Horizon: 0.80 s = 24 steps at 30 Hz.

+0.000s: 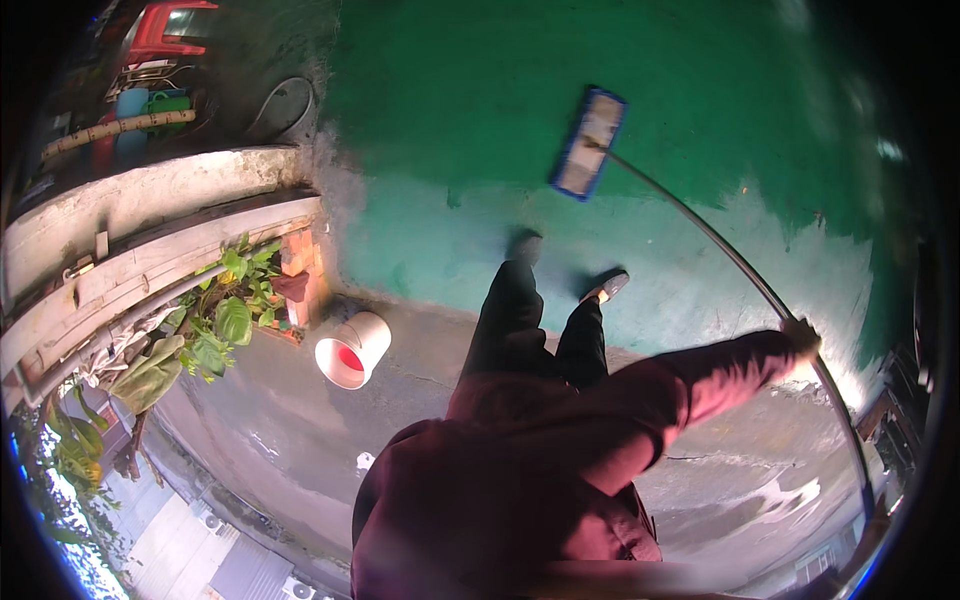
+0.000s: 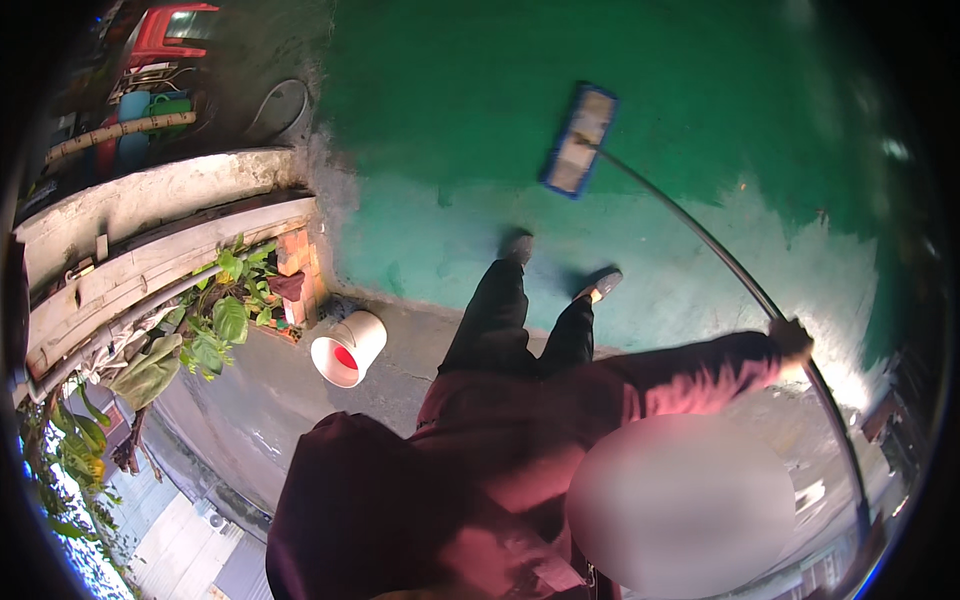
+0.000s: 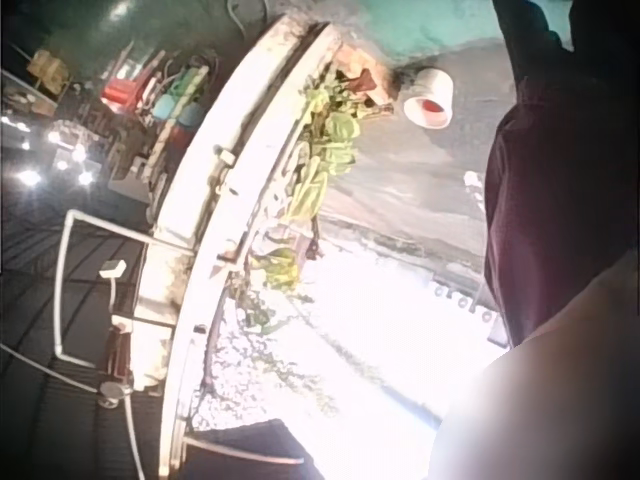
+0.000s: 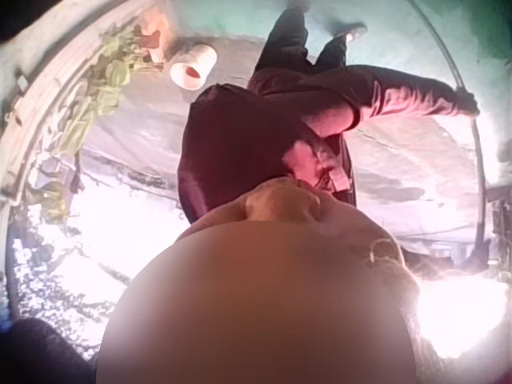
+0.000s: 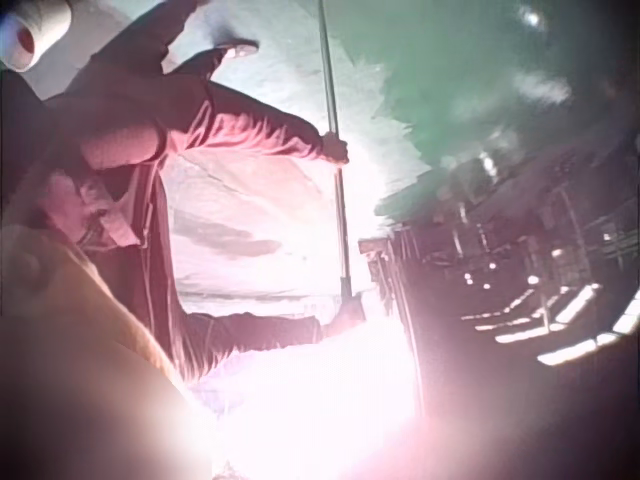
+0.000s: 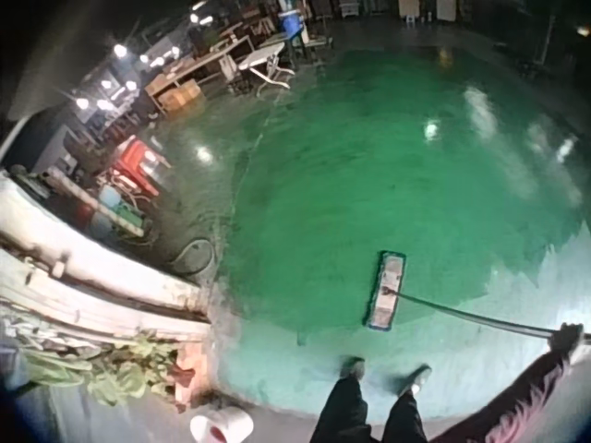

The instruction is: The person mops a green-painted floor using a flat mop, repeatedly dipping it into a bucket of water. They then pour water from a red scoop into a pink basin and wash a dark cloth by hand.

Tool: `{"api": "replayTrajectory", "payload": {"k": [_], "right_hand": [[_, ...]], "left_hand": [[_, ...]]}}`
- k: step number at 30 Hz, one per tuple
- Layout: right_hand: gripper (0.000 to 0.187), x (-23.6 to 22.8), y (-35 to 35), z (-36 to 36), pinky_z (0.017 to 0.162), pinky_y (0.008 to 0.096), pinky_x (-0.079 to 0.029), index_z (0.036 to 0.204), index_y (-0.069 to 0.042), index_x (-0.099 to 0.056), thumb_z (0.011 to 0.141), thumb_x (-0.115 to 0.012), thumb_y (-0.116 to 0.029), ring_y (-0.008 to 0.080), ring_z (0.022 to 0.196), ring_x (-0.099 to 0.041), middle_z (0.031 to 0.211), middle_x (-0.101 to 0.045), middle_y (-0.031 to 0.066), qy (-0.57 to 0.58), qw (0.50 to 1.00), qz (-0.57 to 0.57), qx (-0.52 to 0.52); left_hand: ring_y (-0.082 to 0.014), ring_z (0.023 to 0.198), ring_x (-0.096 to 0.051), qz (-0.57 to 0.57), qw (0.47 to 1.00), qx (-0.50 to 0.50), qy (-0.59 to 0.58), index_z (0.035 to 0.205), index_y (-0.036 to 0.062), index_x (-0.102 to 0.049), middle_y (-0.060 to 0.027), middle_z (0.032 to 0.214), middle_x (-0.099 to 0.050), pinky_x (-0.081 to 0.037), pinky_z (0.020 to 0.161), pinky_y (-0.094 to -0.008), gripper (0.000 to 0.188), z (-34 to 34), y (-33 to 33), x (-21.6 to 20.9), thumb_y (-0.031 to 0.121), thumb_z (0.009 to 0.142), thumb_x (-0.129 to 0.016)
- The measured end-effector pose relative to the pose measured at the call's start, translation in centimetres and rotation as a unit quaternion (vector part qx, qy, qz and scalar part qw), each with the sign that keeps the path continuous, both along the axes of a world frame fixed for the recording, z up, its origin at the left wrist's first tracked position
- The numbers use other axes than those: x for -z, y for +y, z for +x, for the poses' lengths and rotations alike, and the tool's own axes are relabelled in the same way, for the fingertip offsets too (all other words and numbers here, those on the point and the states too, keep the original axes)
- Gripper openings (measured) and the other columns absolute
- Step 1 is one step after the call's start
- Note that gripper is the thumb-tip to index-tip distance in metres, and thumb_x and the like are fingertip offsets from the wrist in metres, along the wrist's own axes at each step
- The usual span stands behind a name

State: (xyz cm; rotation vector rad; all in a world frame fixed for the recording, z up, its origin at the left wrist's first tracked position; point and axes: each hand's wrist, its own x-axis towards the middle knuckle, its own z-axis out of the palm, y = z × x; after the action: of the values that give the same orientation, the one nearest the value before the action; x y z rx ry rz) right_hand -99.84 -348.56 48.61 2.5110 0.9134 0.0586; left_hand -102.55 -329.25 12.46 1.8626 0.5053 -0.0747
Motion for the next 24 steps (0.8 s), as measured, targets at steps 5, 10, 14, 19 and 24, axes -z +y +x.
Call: {"api": "replayTrajectory", "payload": {"k": [5,10,14,19,24], "right_hand": [[0.019,9.9,16.3,2.0,0.058,0.0355,-0.041,0.081,-0.005,-0.062,0.086,-0.055,-0.022,0.0241,0.059,-0.053,0.067,-0.056,0.0118,0.091,0.975,0.076,-0.188],[0.022,28.0,27.1,-11.6,0.045,0.0346,-0.039,0.066,-0.015,-0.055,0.085,-0.054,-0.025,0.0173,0.048,-0.051,0.054,-0.050,0.0046,0.114,0.939,0.144,-0.290],[0.029,33.0,27.1,-26.5,0.041,0.0310,-0.037,0.066,-0.014,-0.053,0.089,-0.051,-0.033,0.0146,0.043,-0.047,0.049,-0.044,-0.0013,0.224,0.899,0.190,-0.324],[0.042,31.6,23.8,-26.9,0.045,0.0348,-0.044,0.071,-0.005,-0.061,0.087,-0.051,-0.043,0.0227,0.054,-0.062,0.065,-0.060,0.0096,0.438,0.853,0.172,-0.226],[0.009,28.9,15.1,-12.7,0.045,0.0316,-0.044,0.082,-0.022,-0.064,0.079,-0.057,-0.025,0.0171,0.058,-0.061,0.069,-0.061,-0.0009,0.308,0.895,0.168,-0.274]], "left_hand": [[-0.0261,0.062,-0.062,0.049,0.992,-0.089,-0.069,0.068,0.0125,-0.066,-0.0092,0.066,-0.063,-0.050,0.055,-0.0358,0.013,-16.1,13.5,9.7,0.018,0.059,-0.060],[-0.0314,0.102,-0.057,0.161,0.972,-0.131,0.111,0.110,0.0048,-0.061,-0.0165,0.111,-0.060,-0.046,0.087,-0.0366,0.045,-38.1,25.5,17.7,0.027,0.071,-0.064],[-0.0354,0.113,-0.046,0.202,0.878,0.011,0.433,0.100,0.0129,-0.062,-0.0166,0.120,-0.052,-0.042,0.091,-0.0451,0.041,-51.3,27.6,20.4,0.043,0.072,-0.066],[-0.0291,0.109,-0.045,0.249,0.844,-0.140,0.453,0.082,0.0154,-0.064,-0.0079,0.106,-0.055,-0.037,0.087,-0.0565,0.012,-54.1,23.2,22.4,0.018,0.070,-0.063],[-0.0271,0.103,-0.047,0.253,0.928,-0.200,0.186,0.068,0.0097,-0.062,-0.0048,0.091,-0.059,-0.034,0.088,-0.0484,0.012,-37.8,15.6,20.4,0.015,0.060,-0.069]]}}
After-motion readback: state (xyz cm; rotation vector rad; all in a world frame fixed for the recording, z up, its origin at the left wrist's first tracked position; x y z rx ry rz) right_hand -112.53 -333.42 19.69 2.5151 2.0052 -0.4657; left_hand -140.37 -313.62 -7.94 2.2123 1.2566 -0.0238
